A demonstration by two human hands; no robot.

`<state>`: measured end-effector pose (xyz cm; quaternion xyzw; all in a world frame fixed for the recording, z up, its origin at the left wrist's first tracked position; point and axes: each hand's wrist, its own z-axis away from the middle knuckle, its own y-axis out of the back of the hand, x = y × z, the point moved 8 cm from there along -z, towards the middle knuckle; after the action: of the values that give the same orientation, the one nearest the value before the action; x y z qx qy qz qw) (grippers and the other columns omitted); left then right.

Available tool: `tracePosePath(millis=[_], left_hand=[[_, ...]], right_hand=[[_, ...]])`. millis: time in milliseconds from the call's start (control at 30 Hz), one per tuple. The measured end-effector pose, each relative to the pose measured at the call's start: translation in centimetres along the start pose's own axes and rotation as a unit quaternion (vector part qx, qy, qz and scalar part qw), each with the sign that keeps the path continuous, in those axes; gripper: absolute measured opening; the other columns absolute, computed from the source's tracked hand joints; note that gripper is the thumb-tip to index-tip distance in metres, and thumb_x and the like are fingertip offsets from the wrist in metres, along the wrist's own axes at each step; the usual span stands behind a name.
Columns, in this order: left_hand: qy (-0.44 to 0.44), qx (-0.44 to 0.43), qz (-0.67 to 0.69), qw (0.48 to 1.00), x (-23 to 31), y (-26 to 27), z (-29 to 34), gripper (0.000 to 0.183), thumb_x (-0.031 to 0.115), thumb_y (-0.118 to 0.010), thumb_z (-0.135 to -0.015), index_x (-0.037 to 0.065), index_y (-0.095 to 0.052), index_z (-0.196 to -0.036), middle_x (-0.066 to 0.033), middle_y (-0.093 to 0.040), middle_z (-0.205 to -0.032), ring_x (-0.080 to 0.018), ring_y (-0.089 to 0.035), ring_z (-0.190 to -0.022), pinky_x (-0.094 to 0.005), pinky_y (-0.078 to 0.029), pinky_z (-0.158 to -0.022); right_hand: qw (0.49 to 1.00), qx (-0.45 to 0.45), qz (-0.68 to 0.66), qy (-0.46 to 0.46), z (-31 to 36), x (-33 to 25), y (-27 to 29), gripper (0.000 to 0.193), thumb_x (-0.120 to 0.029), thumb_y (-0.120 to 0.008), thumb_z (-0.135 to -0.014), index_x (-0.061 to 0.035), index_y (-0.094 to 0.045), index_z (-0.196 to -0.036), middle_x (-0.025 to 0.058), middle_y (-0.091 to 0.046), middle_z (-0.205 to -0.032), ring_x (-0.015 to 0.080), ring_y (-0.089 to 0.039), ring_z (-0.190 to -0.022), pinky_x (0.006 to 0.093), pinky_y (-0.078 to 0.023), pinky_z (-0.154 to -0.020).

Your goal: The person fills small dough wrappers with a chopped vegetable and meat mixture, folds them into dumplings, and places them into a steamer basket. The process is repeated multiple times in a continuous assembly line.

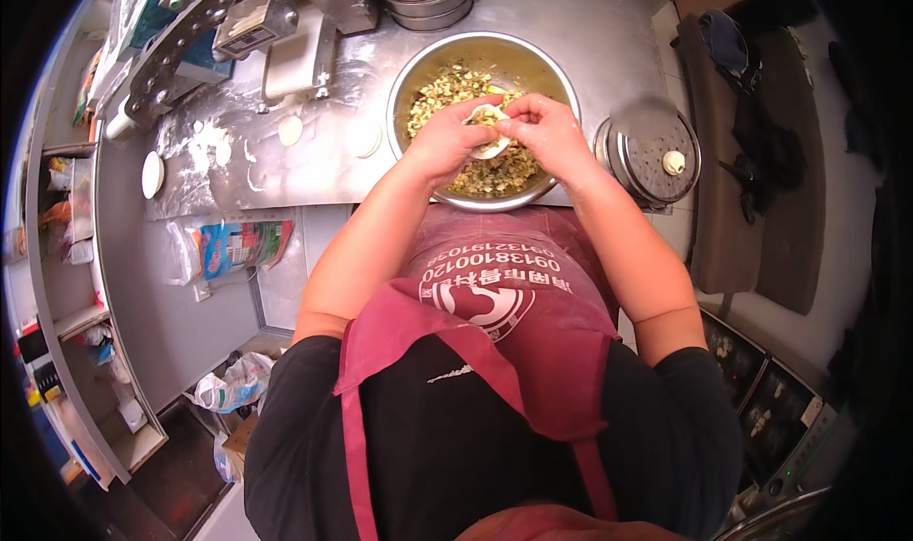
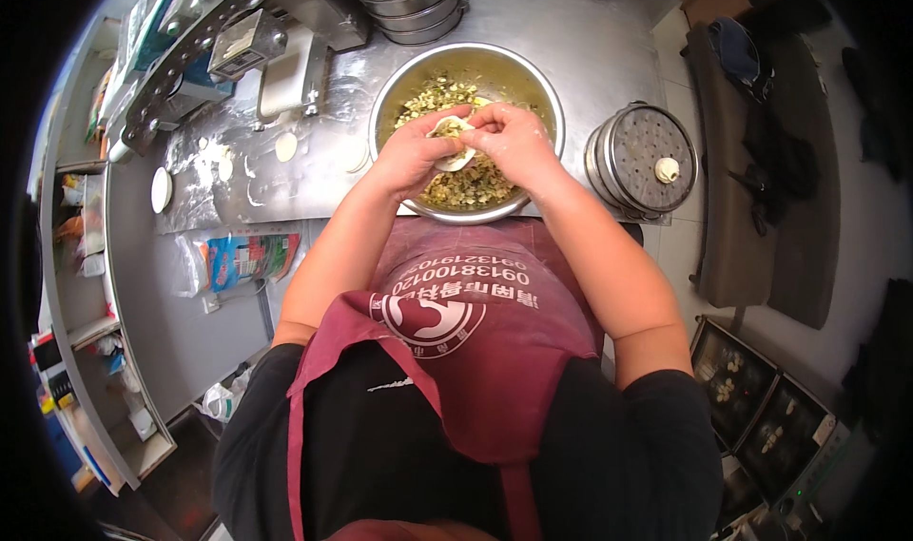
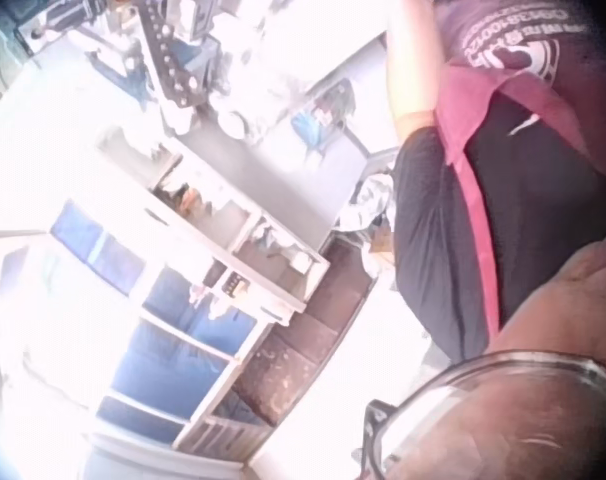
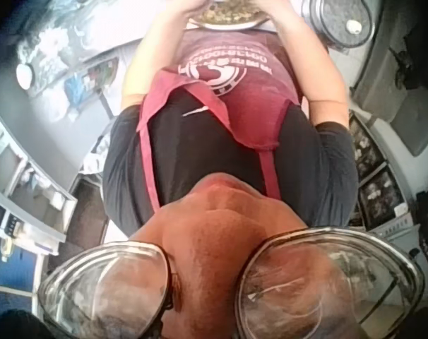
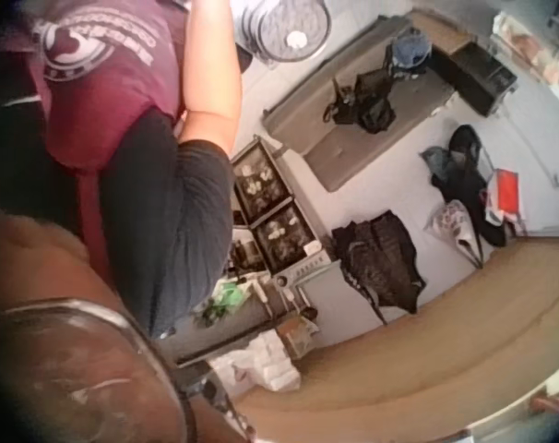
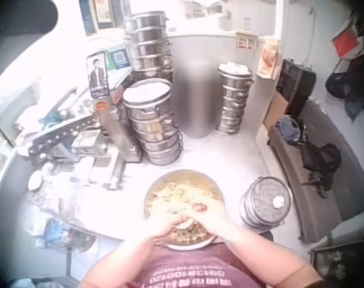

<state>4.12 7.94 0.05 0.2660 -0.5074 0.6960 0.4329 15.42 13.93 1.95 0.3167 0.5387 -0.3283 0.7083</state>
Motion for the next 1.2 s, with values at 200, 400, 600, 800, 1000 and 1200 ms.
tracePosePath(millis=[200, 400, 600, 800, 1000, 1200], left_hand=[[0.038, -0.042, -0.027, 0.998, 0.8, -0.2, 0.1, 0.051, -0.004, -0.055, -0.081, -0.005, -0.048, -0.132, -0.0105, -0.062, -0.106, -0.0174, -0.062, -0.092, -0.0288, -0.053, -0.078], [0.032, -0.055, 0.100, 0.993, 3.6, -0.8, 1.2, 0.046, 0.004, -0.054, -0.084, -0.004, -0.047, -0.128, -0.0146, -0.059, -0.114, -0.0237, -0.060, -0.104, -0.0390, -0.056, -0.084], [-0.062, 0.098, 0.244, 0.963, 1.1, 0.1, 0.9, 0.036, 0.004, -0.049, -0.088, 0.003, -0.048, -0.124, -0.0131, -0.056, -0.118, -0.0253, -0.058, -0.106, -0.0441, -0.053, -0.088], [-0.054, 0.143, 0.166, 0.974, 1.9, -0.1, 2.0, 0.041, -0.004, -0.051, -0.086, 0.004, -0.048, -0.126, -0.0117, -0.056, -0.117, -0.0231, -0.059, -0.103, -0.0406, -0.053, -0.088], [-0.050, 0.108, 0.133, 0.984, 1.6, 0.7, 1.5, 0.037, -0.002, -0.051, -0.088, 0.000, -0.052, -0.125, -0.0117, -0.057, -0.115, -0.0223, -0.059, -0.103, -0.0392, -0.053, -0.088], [-0.001, 0.080, 0.078, 0.994, 1.4, 1.6, 1.1, 0.033, 0.002, -0.052, -0.089, 0.001, -0.056, -0.122, -0.0102, -0.060, -0.113, -0.0198, -0.059, -0.105, -0.0367, -0.053, -0.089]], right_hand=[[0.989, 0.008, 0.110, 0.093, 0.2, -2.2, -0.3, 0.016, -0.012, -0.073, -0.080, -0.0007, -0.066, -0.090, 0.0008, -0.062, -0.076, 0.0086, -0.057, -0.070, 0.0242, -0.047, -0.065], [0.990, -0.072, -0.112, -0.051, -1.4, -1.4, -0.5, 0.014, -0.012, -0.071, -0.084, -0.0030, -0.063, -0.092, -0.0002, -0.061, -0.081, 0.0078, -0.053, -0.067, 0.0208, -0.043, -0.062], [0.964, 0.096, 0.149, 0.200, 0.8, -3.8, -0.6, 0.016, -0.014, -0.073, -0.080, -0.0025, -0.064, -0.086, 0.0032, -0.064, -0.086, 0.0121, -0.058, -0.078, 0.0283, -0.048, -0.072], [0.999, 0.023, 0.029, 0.030, -0.7, -1.3, -0.8, 0.016, -0.011, -0.072, -0.080, -0.0014, -0.066, -0.091, 0.0069, -0.065, -0.090, 0.0130, -0.061, -0.080, 0.0292, -0.049, -0.073], [0.983, 0.074, 0.071, 0.155, 0.6, -3.7, -1.4, 0.016, -0.010, -0.071, -0.080, -0.0012, -0.065, -0.092, 0.0061, -0.066, -0.085, 0.0135, -0.061, -0.079, 0.0294, -0.050, -0.072], [0.970, 0.022, 0.152, 0.191, -0.5, -4.2, -1.9, 0.015, -0.009, -0.070, -0.081, -0.0017, -0.064, -0.092, 0.0070, -0.063, -0.086, 0.0159, -0.061, -0.076, 0.0296, -0.049, -0.068]])
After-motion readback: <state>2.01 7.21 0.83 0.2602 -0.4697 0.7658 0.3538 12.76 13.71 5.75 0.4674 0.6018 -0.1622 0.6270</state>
